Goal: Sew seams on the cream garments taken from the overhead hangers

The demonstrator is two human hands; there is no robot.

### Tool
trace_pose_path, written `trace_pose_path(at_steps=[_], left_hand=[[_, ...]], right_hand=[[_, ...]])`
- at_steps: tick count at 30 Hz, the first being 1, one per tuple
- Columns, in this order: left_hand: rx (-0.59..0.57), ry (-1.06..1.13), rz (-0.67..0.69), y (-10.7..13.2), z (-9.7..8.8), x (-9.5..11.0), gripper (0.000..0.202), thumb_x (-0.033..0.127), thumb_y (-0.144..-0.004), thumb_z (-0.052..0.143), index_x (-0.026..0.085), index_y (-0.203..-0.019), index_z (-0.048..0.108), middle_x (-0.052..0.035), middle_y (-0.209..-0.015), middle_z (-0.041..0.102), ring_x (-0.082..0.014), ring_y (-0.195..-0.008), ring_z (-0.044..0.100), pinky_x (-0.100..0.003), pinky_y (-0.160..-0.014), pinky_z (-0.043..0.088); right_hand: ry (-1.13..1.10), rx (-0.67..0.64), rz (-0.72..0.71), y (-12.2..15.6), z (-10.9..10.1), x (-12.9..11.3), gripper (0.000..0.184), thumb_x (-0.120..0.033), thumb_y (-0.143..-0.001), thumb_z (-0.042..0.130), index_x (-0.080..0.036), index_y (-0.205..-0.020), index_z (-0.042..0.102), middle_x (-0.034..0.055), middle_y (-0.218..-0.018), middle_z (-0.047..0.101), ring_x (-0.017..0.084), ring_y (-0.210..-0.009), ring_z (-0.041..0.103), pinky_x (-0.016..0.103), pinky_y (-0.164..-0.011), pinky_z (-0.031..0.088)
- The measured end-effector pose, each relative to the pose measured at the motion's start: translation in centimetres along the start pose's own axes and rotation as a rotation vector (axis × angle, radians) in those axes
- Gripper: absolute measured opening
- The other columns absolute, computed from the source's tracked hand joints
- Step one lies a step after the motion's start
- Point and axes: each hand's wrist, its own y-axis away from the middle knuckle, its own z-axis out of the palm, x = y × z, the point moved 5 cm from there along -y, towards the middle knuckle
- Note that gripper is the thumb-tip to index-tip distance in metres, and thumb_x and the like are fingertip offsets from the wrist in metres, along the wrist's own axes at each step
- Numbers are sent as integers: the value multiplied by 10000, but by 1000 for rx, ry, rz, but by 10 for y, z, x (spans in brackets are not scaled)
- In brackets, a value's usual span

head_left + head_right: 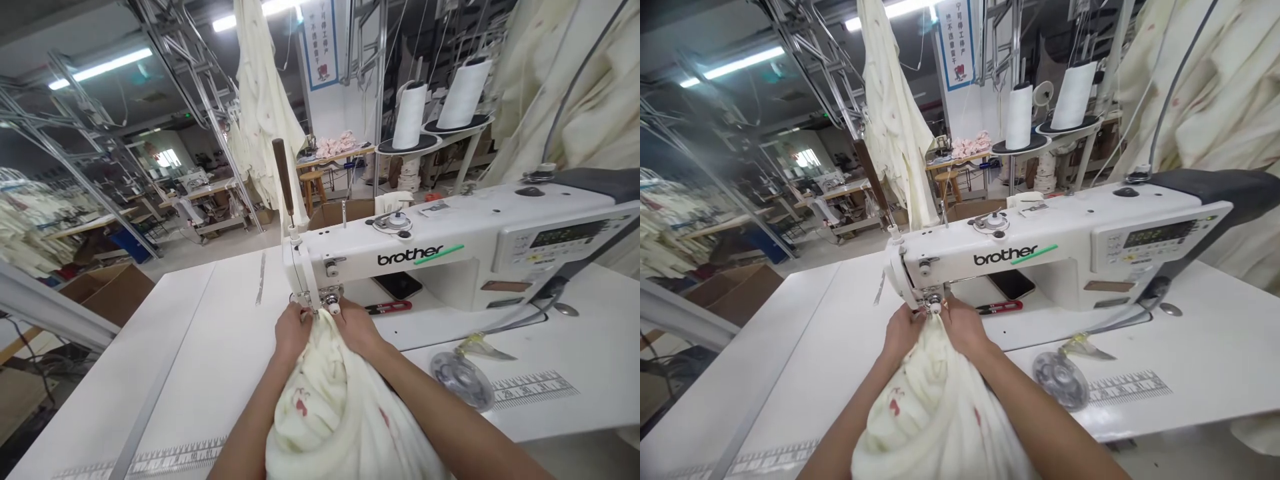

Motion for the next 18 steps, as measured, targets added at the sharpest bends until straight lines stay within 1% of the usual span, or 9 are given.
trace_pose_path(at_steps=[3, 8, 12, 14, 16, 18], left_hand=[[-14, 26, 1, 0, -1, -1, 198, 276, -811, 453, 174, -931, 573, -59, -947, 663, -190, -854, 604, -254, -677, 396], [-51, 81, 14, 1, -1, -2, 154, 274, -790, 470, 195, -820, 598, -26, -881, 673, -168, -805, 599, -237, -660, 390], [-59, 105, 20, 1, -1, -1, 155, 271, -780, 475, 199, -827, 604, -19, -884, 669, -163, -806, 592, -237, -680, 390], [-33, 106, 18, 3, -2, -1, 160, 259, -785, 458, 198, -849, 591, -24, -898, 662, -165, -822, 587, -241, -692, 388], [3, 102, 10, 6, -3, 1, 188, 255, -802, 419, 188, -879, 577, -43, -904, 655, -177, -830, 586, -254, -693, 390], [36, 98, 4, 8, -5, 3, 221, 252, -814, 383, 175, -896, 573, -68, -908, 648, -196, -842, 587, -274, -701, 395]], right_hand=[[-10, -6, 7, 1, -1, -1, 259, -222, -965, 284, -135, -925, 525, 56, -783, 593, 180, -720, 554, 220, -586, 311], [-37, -19, 25, 0, 0, 0, 242, -228, -960, 304, -138, -904, 521, 58, -785, 587, 187, -736, 553, 229, -605, 311], [-99, -48, 0, -1, 0, 3, 272, -258, -962, 295, -156, -860, 526, 44, -782, 585, 179, -741, 551, 234, -625, 324], [-141, -72, -24, -1, 0, 5, 241, -310, -944, 362, -174, -825, 522, 16, -752, 584, 168, -713, 552, 226, -618, 337], [-166, -93, -41, -1, 1, 7, 166, -335, -874, 497, -183, -810, 519, -10, -705, 578, 165, -669, 551, 224, -596, 345], [-162, -97, -51, -3, 4, 9, 104, -260, -795, 580, -176, -811, 521, -16, -667, 571, 170, -634, 546, 230, -584, 347]])
